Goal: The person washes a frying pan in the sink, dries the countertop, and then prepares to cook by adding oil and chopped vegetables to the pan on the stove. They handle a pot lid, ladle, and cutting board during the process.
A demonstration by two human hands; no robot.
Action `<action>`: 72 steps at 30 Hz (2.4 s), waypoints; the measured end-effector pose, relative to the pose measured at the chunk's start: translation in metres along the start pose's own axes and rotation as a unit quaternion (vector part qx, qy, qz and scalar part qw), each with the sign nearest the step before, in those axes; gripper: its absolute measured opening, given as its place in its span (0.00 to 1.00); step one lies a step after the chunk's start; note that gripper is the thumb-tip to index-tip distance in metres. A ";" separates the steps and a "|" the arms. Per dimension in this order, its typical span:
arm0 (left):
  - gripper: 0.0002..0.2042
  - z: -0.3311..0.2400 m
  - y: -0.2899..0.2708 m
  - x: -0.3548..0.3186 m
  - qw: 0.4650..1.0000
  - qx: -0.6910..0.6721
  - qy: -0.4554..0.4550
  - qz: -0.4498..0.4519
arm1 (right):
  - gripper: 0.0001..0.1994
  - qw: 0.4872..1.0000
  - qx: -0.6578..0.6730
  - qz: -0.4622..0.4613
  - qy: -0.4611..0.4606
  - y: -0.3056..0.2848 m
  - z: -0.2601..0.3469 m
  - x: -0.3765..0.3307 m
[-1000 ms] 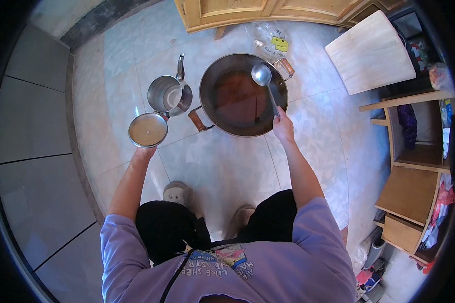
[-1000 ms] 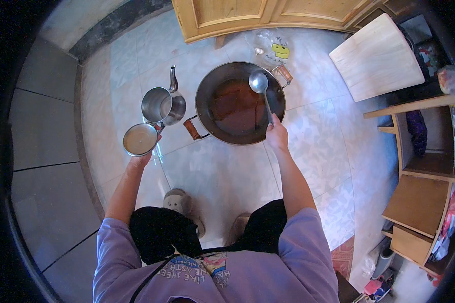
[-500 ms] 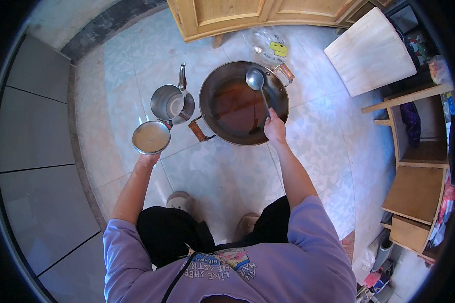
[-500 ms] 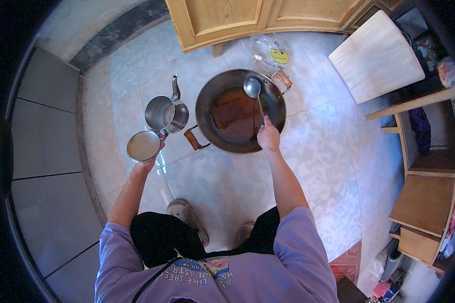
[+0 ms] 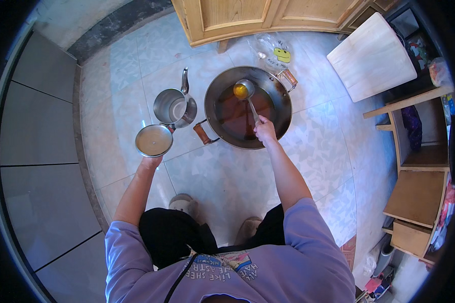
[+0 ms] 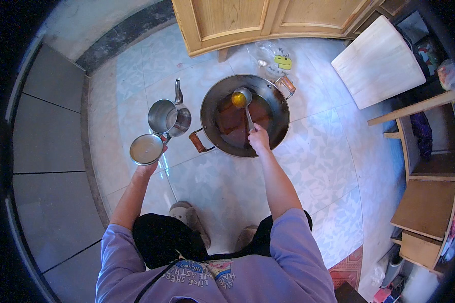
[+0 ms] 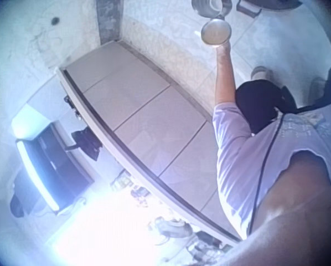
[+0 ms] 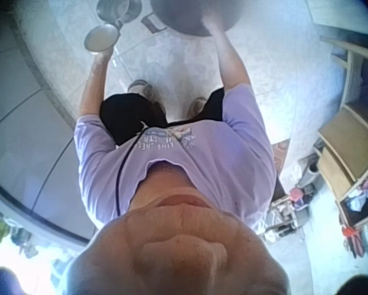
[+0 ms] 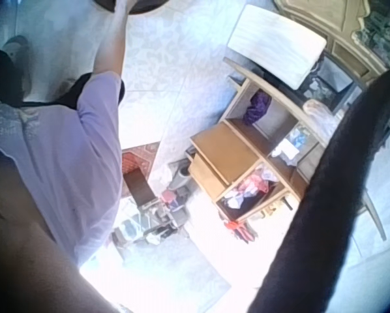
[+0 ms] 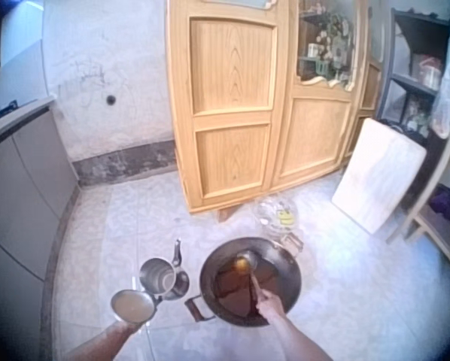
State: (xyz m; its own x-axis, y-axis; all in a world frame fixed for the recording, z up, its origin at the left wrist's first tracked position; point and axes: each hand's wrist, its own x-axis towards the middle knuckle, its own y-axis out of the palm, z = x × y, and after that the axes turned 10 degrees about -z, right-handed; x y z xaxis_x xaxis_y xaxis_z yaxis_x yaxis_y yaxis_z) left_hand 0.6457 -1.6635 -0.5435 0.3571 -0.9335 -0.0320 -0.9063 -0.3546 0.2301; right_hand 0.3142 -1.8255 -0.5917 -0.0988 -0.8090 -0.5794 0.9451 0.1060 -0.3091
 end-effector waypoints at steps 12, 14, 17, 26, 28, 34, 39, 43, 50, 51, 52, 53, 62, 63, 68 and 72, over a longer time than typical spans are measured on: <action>0.16 0.011 0.016 0.022 0.997 0.069 -0.030 -0.027 | 0.13 0.951 0.218 0.182 0.126 -0.027 0.017 -0.016; 0.16 0.008 0.030 0.028 0.998 0.055 -0.036 0.005 | 0.14 0.952 0.215 0.175 0.130 -0.040 0.020 -0.018; 0.13 0.047 0.015 0.039 0.995 0.090 -0.011 -0.036 | 0.15 0.955 0.197 0.185 0.123 -0.051 0.032 -0.025; 0.15 0.029 0.061 0.045 0.992 0.059 -0.096 -0.051 | 0.19 0.971 0.145 0.165 0.097 -0.106 0.072 -0.050; 0.15 0.016 0.076 0.043 0.990 0.097 -0.089 -0.058 | 0.19 0.977 0.140 0.133 0.095 -0.115 0.085 -0.063; 0.15 0.015 0.091 0.057 0.991 0.070 -0.112 -0.029 | 0.20 0.981 0.082 0.146 0.101 -0.151 0.120 -0.086; 0.17 0.036 0.095 0.067 0.985 0.115 -0.125 -0.041 | 0.18 0.984 0.063 0.138 0.091 -0.170 0.147 -0.113; 0.17 0.034 0.110 0.072 0.981 0.155 -0.110 -0.035 | 0.19 0.986 0.049 0.149 0.057 -0.178 0.165 -0.130; 0.17 0.020 0.130 0.075 0.983 0.150 -0.102 -0.008 | 0.20 0.985 0.021 0.173 -0.005 -0.158 0.183 -0.154; 0.17 0.025 0.128 0.077 0.982 0.162 -0.096 -0.011 | 0.20 0.987 0.009 0.160 -0.020 -0.150 0.182 -0.157; 0.17 0.022 0.132 0.077 0.982 0.159 -0.103 -0.012 | 0.20 0.989 -0.001 0.146 -0.033 -0.142 0.178 -0.159; 0.17 0.020 0.137 0.076 0.982 0.156 -0.109 -0.013 | 0.20 0.990 -0.011 0.131 -0.047 -0.135 0.174 -0.161; 0.17 0.005 0.144 0.069 0.984 0.111 -0.136 -0.018 | 0.22 0.826 -0.258 -0.063 -0.497 -0.101 0.125 -0.167; 0.17 0.005 0.143 0.069 0.985 0.107 -0.135 -0.018 | 0.23 0.815 -0.270 -0.067 -0.508 -0.101 0.124 -0.172; 0.19 0.009 0.138 0.069 0.987 0.095 -0.132 -0.012 | 0.27 0.759 -0.401 -0.083 -0.506 -0.093 0.114 -0.185; 0.21 0.022 0.128 0.073 0.986 0.070 -0.149 -0.015 | 0.25 0.761 -0.268 -0.072 -0.586 -0.089 0.086 -0.167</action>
State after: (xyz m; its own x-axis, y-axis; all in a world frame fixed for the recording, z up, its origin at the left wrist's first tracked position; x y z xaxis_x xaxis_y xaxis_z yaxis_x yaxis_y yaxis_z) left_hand 0.5514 -1.7783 -0.5375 0.3215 -0.8890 -0.3260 -0.9260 -0.3671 0.0878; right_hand 0.2734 -1.7502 -0.4024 0.4532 -0.7609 0.4644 0.6567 -0.0673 -0.7511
